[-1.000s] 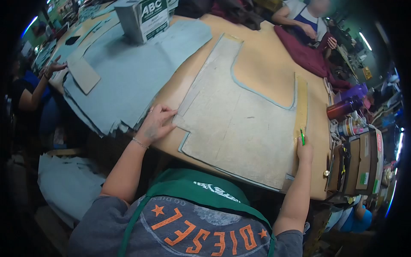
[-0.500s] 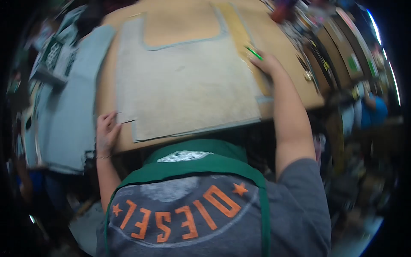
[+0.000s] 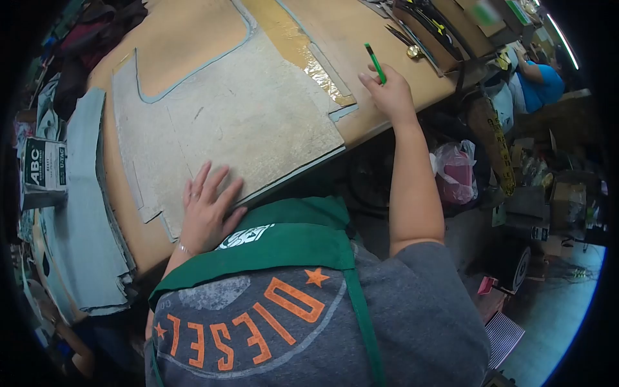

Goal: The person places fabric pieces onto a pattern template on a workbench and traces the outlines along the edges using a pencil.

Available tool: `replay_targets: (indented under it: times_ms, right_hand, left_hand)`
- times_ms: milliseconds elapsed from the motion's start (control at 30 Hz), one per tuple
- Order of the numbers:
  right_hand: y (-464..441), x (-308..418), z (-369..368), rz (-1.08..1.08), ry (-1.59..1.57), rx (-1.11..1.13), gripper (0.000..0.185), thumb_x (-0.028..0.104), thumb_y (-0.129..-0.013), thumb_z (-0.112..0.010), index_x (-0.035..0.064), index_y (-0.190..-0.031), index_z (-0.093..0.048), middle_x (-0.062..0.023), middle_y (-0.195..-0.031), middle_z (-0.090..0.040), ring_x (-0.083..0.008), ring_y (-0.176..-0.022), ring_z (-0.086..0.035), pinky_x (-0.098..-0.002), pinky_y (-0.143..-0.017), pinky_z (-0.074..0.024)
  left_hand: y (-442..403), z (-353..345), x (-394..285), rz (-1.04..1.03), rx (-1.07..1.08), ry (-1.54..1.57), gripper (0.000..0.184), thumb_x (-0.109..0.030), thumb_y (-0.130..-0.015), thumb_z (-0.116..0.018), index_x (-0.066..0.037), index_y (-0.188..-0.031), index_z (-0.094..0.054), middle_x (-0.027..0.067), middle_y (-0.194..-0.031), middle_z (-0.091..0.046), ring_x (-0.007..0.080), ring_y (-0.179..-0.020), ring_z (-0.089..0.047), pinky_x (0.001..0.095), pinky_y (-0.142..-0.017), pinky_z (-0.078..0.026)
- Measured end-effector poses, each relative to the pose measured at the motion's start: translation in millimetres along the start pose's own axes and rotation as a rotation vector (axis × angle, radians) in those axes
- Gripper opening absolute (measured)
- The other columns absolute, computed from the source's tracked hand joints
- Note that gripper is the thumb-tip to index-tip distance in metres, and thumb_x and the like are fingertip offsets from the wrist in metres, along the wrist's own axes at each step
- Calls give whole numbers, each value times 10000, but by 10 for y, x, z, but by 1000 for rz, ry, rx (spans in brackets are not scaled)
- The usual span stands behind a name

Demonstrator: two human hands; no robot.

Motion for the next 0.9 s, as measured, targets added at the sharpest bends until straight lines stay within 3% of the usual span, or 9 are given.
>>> replay_targets:
  times_ms: [67, 200, 233, 300, 467, 767, 900]
  right_hand:
    - [173, -34, 134, 17, 0, -76, 391, 277, -741, -660, 1, -1005, -579, -38, -653, -533, -105, -612, -513, -252, -589, -428]
    - [316, -190, 311, 11, -17, -142, 364, 264, -745, -655, -9, -978, -588, -41, -662, -535, -110, -618, -510, -248, -597, -427]
    - [319, -230, 324, 16, -16, -143, 364, 263, -745, -655, -11, -975, -588, -43, -662, -535, -111, -620, -511, -249, -599, -428]
    - [304, -244, 284, 54, -19, -118, 363, 273, -735, -655, -11, -953, -592, -72, -674, -547, -150, -636, -534, -269, -614, -436]
    - [175, 28, -19, 150, 140, 122, 360, 311, -701, -657, -3, -865, -594, -175, -754, -572, -305, -716, -562, -343, -676, -443]
    - [-161, 153, -285, 91, 152, 138, 377, 324, -709, -645, -13, -868, -594, -182, -792, -594, -290, -749, -585, -348, -678, -447]
    - [-440, 139, -385, 79, 173, 124, 381, 339, -714, -637, -5, -873, -600, -174, -799, -604, -276, -757, -591, -340, -683, -453]
  left_hand:
    - [-158, -41, -28, -61, 17, 54, 362, -287, -746, -607, -208, -1095, -549, 49, -1207, -454, 285, -1201, -345, 547, -907, -293]
    - [-431, -27, 136, -72, -135, 102, 277, -178, -724, -615, -96, -988, -606, 116, -1078, -534, 342, -1094, -448, 433, -890, -357]
    - [-435, -35, 146, -75, -118, 117, 280, -192, -731, -613, -112, -1000, -599, 103, -1101, -518, 327, -1114, -431, 461, -892, -343]
    - [-408, -68, 199, -73, -96, 142, 288, -220, -747, -608, -146, -1024, -586, 78, -1148, -487, 296, -1153, -398, 515, -897, -317]
    - [89, 173, 163, 12, -58, 96, 343, -223, -670, -679, -127, -991, -605, 73, -1135, -504, 308, -1140, -414, 474, -896, -326]
    - [32, -33, 301, 41, -165, 108, 300, -214, -697, -650, -126, -981, -611, 55, -1114, -516, 286, -1130, -426, 513, -910, -307]
    - [-71, 24, 323, -9, -177, 129, 265, -191, -714, -629, -97, -962, -611, 83, -1080, -531, 289, -1070, -474, 461, -876, -359]
Point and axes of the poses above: each hand's wrist, its own y-axis away from the middle knuckle, its own z-axis out of the back of the hand, x = y × z, the point moved 3 cm from there along -y, towards the middle knuckle
